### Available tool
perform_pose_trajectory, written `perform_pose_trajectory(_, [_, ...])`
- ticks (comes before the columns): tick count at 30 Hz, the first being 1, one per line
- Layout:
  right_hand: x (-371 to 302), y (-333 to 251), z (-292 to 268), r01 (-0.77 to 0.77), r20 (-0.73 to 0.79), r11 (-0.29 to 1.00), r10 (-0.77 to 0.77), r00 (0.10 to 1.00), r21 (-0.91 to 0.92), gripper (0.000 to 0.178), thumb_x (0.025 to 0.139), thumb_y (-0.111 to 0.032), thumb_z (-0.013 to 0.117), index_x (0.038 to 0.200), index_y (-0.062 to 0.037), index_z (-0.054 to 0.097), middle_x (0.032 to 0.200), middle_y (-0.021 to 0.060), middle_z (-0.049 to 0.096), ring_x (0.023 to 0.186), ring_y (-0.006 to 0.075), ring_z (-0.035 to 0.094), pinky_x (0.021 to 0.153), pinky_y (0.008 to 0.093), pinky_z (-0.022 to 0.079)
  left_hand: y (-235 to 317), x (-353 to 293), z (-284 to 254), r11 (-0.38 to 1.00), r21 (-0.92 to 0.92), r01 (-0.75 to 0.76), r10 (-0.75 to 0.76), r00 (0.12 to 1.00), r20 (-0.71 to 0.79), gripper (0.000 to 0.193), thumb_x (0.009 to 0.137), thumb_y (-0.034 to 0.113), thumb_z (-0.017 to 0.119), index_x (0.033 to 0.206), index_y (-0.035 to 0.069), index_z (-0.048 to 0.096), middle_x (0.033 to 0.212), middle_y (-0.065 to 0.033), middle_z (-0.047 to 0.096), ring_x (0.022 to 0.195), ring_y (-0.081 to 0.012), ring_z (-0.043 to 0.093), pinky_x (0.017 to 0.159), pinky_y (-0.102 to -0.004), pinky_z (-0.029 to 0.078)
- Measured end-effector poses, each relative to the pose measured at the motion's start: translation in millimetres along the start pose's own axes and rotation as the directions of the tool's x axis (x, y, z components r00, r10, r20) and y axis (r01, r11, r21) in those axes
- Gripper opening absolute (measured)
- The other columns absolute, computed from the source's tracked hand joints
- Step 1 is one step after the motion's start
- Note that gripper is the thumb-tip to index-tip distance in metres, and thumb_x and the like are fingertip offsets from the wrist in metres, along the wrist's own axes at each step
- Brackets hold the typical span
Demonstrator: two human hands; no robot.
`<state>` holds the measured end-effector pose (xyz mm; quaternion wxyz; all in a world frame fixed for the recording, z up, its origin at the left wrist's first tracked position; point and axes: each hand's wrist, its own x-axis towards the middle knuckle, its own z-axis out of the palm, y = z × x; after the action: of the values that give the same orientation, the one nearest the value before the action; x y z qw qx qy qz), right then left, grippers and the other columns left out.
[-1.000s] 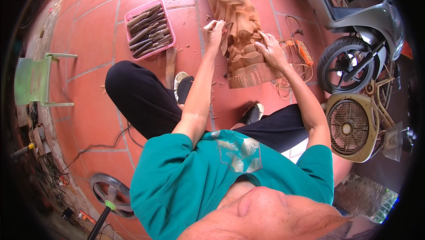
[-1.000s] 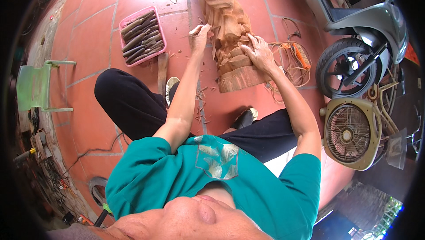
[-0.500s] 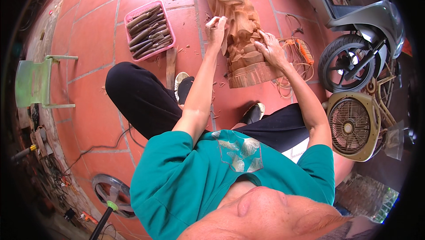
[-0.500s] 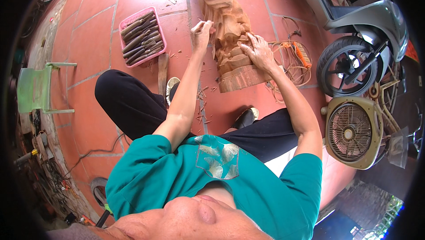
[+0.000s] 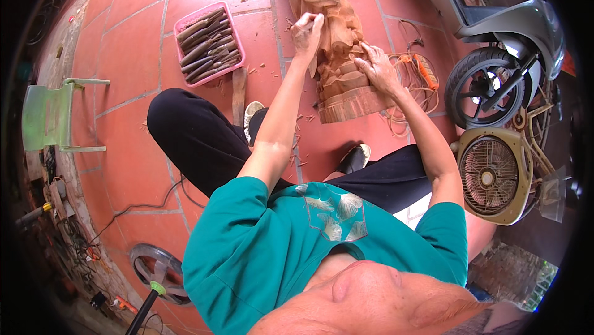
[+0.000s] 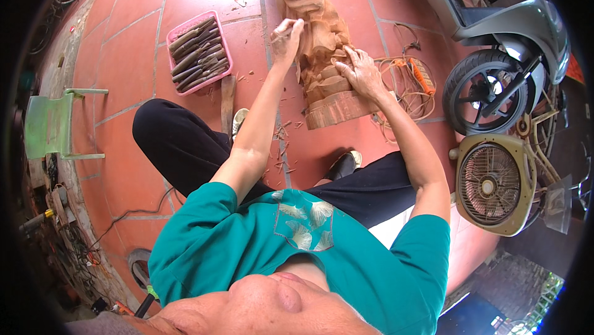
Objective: The person sits on the floor and carves a wooden sculpture using a chisel and mallet. They repeatedly strike the chisel to remove wood shavings and refine the sculpture's surface.
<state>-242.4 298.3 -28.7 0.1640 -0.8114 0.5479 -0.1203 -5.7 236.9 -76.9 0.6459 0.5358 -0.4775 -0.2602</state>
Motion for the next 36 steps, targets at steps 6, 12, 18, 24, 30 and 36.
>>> perform_pose_trajectory(6, [-6.6,3.8,2.2,-0.019,-0.016,1.000,0.019,1.000,-0.002,0.069,0.095,-0.055,0.052,0.146,-0.0089,0.043,0.143,0.0230,0.045,0.134,0.0397,0.042,0.110,0.0490,0.036,13.3,-23.4,-26.5,0.985,0.158,0.070,-0.101,0.975,0.197,0.020,0.085,0.018,0.065,0.078,0.001,0.071,0.064,-0.0067,0.070,0.056,-0.0100,0.061,0.058,-0.0300,0.049])
perform_pose_trajectory(12, [-3.3,-7.3,-4.1,-0.014,-0.013,1.000,0.014,1.000,-0.018,0.066,0.097,-0.049,0.052,0.145,-0.0049,0.043,0.140,0.0226,0.047,0.132,0.0376,0.043,0.111,0.0449,0.035,15.9,5.2,-15.9,0.997,0.053,-0.054,0.052,0.998,0.038,0.018,0.085,0.020,0.067,0.083,0.003,0.073,0.071,-0.0093,0.072,0.064,-0.0145,0.067,0.063,-0.0320,0.052])
perform_pose_trajectory(18, [-2.8,-10.2,-4.5,-0.008,-0.023,0.999,0.007,1.000,-0.035,0.064,0.097,-0.046,0.054,0.144,-0.0035,0.044,0.139,0.0219,0.048,0.131,0.0365,0.044,0.111,0.0437,0.034,8.1,-12.6,-7.5,0.961,0.167,-0.219,0.199,0.972,0.128,0.009,0.082,0.015,0.066,0.079,0.007,0.066,0.070,-0.0186,0.068,0.067,-0.0346,0.068,0.067,-0.0436,0.054])
perform_pose_trajectory(24, [-6.5,-10.7,-4.4,-0.045,-0.010,0.998,0.044,0.999,-0.037,0.064,0.097,-0.046,0.054,0.144,-0.0037,0.044,0.140,0.0220,0.047,0.131,0.0371,0.044,0.111,0.0437,0.035,20.4,-8.1,-47.0,0.955,0.287,-0.076,-0.062,0.894,0.443,0.015,0.081,0.021,0.063,0.077,0.009,0.070,0.073,-0.0152,0.071,0.068,-0.0299,0.070,0.068,-0.0398,0.056])
perform_pose_trajectory(30, [-3.2,-6.4,-1.6,-0.004,-0.034,0.999,0.002,0.999,-0.048,0.064,0.097,-0.046,0.054,0.144,-0.0033,0.044,0.139,0.0218,0.048,0.130,0.0370,0.044,0.111,0.0438,0.034,14.2,7.8,-13.3,0.966,0.193,-0.170,0.145,0.980,0.140,0.014,0.086,0.017,0.064,0.081,0.006,0.072,0.071,-0.0097,0.071,0.062,-0.0173,0.067,0.060,-0.0327,0.053])
perform_pose_trajectory(36, [-2.0,2.5,1.8,-0.026,-0.022,0.999,0.026,0.999,-0.018,0.070,0.094,-0.058,0.051,0.146,-0.0098,0.044,0.144,0.0225,0.044,0.134,0.0400,0.042,0.109,0.0487,0.038,7.7,-25.5,-14.1,0.952,0.244,-0.185,0.152,0.977,0.148,0.012,0.082,0.018,0.067,0.082,0.007,0.070,0.072,-0.0124,0.070,0.067,-0.0257,0.069,0.066,-0.0356,0.053])
